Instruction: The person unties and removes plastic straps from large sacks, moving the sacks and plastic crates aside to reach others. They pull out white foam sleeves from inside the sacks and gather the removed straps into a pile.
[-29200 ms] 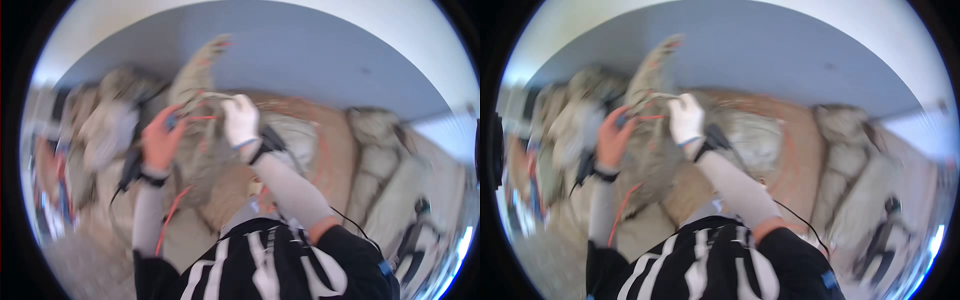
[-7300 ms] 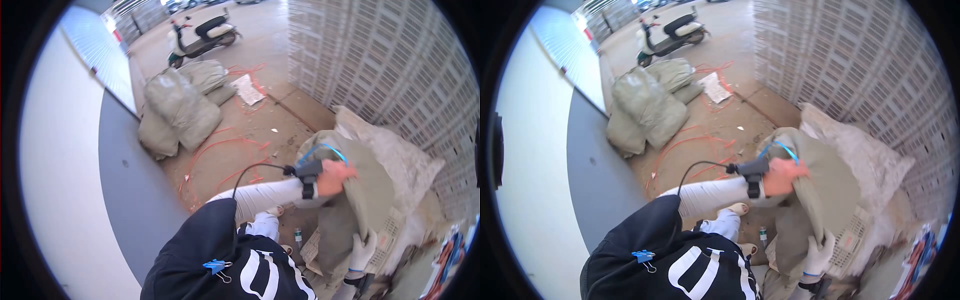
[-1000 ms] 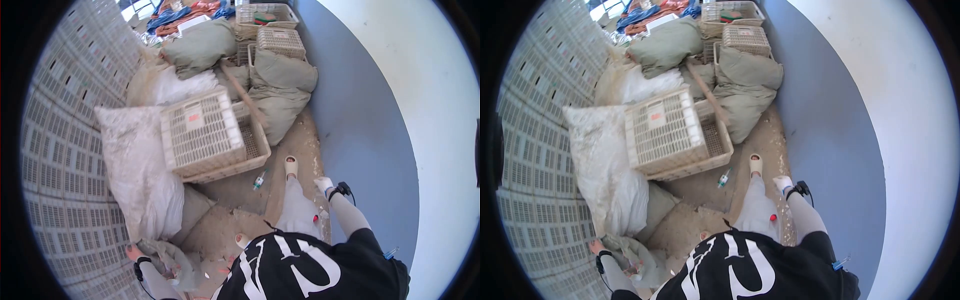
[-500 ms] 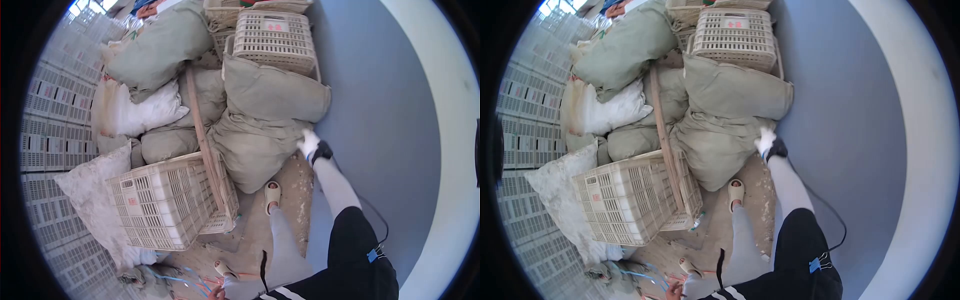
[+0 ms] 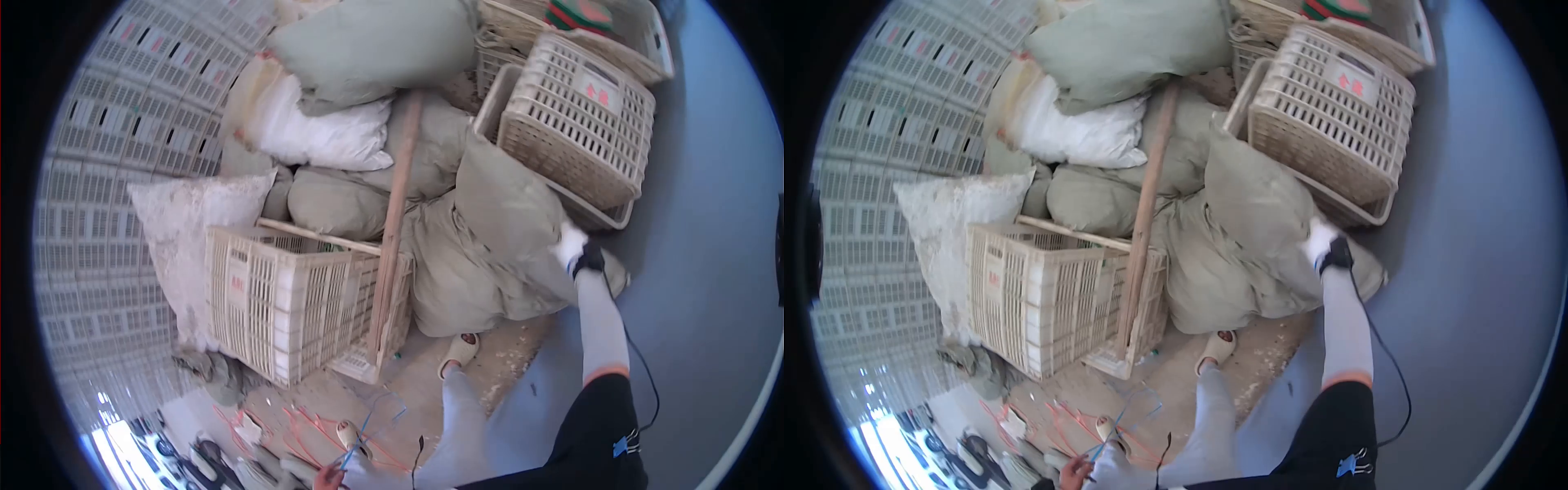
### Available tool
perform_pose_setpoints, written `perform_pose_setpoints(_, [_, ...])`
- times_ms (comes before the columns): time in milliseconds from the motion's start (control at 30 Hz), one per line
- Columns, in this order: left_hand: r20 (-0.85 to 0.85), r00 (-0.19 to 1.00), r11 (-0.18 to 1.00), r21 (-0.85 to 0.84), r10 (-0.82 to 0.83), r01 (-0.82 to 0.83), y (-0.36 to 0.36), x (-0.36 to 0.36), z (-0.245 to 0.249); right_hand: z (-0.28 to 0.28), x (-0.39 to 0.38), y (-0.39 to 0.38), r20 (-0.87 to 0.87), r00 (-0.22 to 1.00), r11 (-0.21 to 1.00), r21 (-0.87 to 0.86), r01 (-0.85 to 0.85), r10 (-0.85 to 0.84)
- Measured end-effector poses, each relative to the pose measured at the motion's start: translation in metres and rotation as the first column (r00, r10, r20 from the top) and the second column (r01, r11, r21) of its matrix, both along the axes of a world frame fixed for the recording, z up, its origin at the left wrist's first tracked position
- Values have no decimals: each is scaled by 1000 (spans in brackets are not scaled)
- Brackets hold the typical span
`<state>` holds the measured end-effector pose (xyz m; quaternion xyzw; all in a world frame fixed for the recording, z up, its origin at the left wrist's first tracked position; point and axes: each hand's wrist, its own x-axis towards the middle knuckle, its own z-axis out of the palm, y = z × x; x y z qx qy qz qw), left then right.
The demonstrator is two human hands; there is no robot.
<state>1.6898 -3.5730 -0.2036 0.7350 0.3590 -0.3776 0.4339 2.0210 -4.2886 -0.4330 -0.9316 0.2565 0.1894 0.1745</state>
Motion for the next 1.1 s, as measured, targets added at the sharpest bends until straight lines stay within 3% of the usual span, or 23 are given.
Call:
perform_pose_setpoints(33, [-50, 997, 998, -38, 53, -55, -19, 18, 9, 14, -16, 16, 66, 997, 999, 17, 39, -40])
perform_pose_setpoints(67, [102, 995, 999, -49, 5, 0, -15, 3, 0, 28, -36, 32, 133, 987, 996, 35, 80, -84])
perform_pose_setpoints(100, [87, 995, 994, -108, 44, -35, -42, 23, 16, 41, -58, 37, 197, 969, 986, 99, 132, -150])
perform_pose_setpoints(133, [177, 984, 988, -142, -27, 52, -47, 26, 15, 58, -76, 38, 246, 944, 969, 167, 183, -221])
perform_pose_setpoints(233, [120, 990, 952, -303, 79, -39, -55, 30, 9, 152, -112, 22, 449, 720, 829, 453, 328, -530])
perform_pose_setpoints(267, [146, 986, 944, -330, 78, -25, -60, 34, 9, 228, -107, 33, 502, 682, 838, 430, 336, -531])
perform_pose_setpoints(300, [175, 982, 937, -348, 73, -8, -62, 38, 8, 273, -108, 29, 465, 611, 739, 588, 328, -641])
perform_pose_setpoints(400, [244, 965, 891, -452, 90, 31, -66, 49, -2, 424, -98, 39, 528, 505, 667, 733, 136, -683])
perform_pose_setpoints(467, [345, 930, 862, -502, 129, 66, -69, 56, -13, 514, -93, 54, 688, 431, 751, 660, -35, -584])
perform_pose_setpoints(500, [396, 904, 846, -528, 163, 79, -70, 58, -14, 560, -92, 61, 735, 552, 834, 539, -122, -394])
perform_pose_setpoints(533, [403, 901, 834, -543, 163, 93, -70, 64, -13, 608, -85, 103, 648, 527, 666, 721, -191, -550])
perform_pose_setpoints(567, [411, 898, 822, -558, 157, 112, -69, 71, -10, 653, -82, 160, 616, 589, 555, 770, -315, -522])
perform_pose_setpoints(633, [473, 866, 788, -591, 164, 174, -63, 75, 2, 681, -87, 236, 772, 591, 617, 587, -524, -232])
perform_pose_setpoints(700, [491, 839, 764, -627, 234, 154, -53, 71, 30, 700, -98, 318, 839, 448, 719, 103, -687, 308])
perform_pose_setpoints(767, [464, 838, 753, -650, 287, 102, -32, 69, 53, 708, -112, 396, 732, 205, 583, -307, -752, 650])
perform_pose_setpoints(800, [464, 830, 764, -642, 310, 73, -16, 63, 62, 694, -126, 432, 693, 133, 509, -371, -777, 708])
perform_pose_setpoints(867, [451, 771, 754, -654, 449, -57, 9, 47, 90, 657, -150, 510, 721, 70, 392, -290, -873, 689])
perform_pose_setpoints(900, [426, 697, 696, -703, 576, -145, 26, 40, 101, 628, -164, 563, 761, 47, 298, -195, -934, 647])
perform_pose_setpoints(933, [517, 597, 729, -661, 614, -177, 46, 30, 94, 606, -176, 604, 789, 41, 220, -121, -968, 614])
perform_pose_setpoints(967, [318, 566, 537, -798, 761, -273, 88, 24, 55, 580, -194, 665, 821, 36, 97, -24, -995, 570])
perform_pose_setpoints(1000, [318, 364, 480, -658, 875, -580, 96, 19, 63, 557, -214, 719, 835, 31, -28, 56, -998, 549])
perform_pose_setpoints(1033, [435, 224, 489, -747, 872, -450, 141, 0, -12, 540, -238, 759, 839, 32, -145, 132, -981, 543])
perform_pose_setpoints(1100, [354, 120, 331, -628, 927, -704, 183, -38, -16, 529, -277, 810, 845, -21, -370, 211, -905, 534])
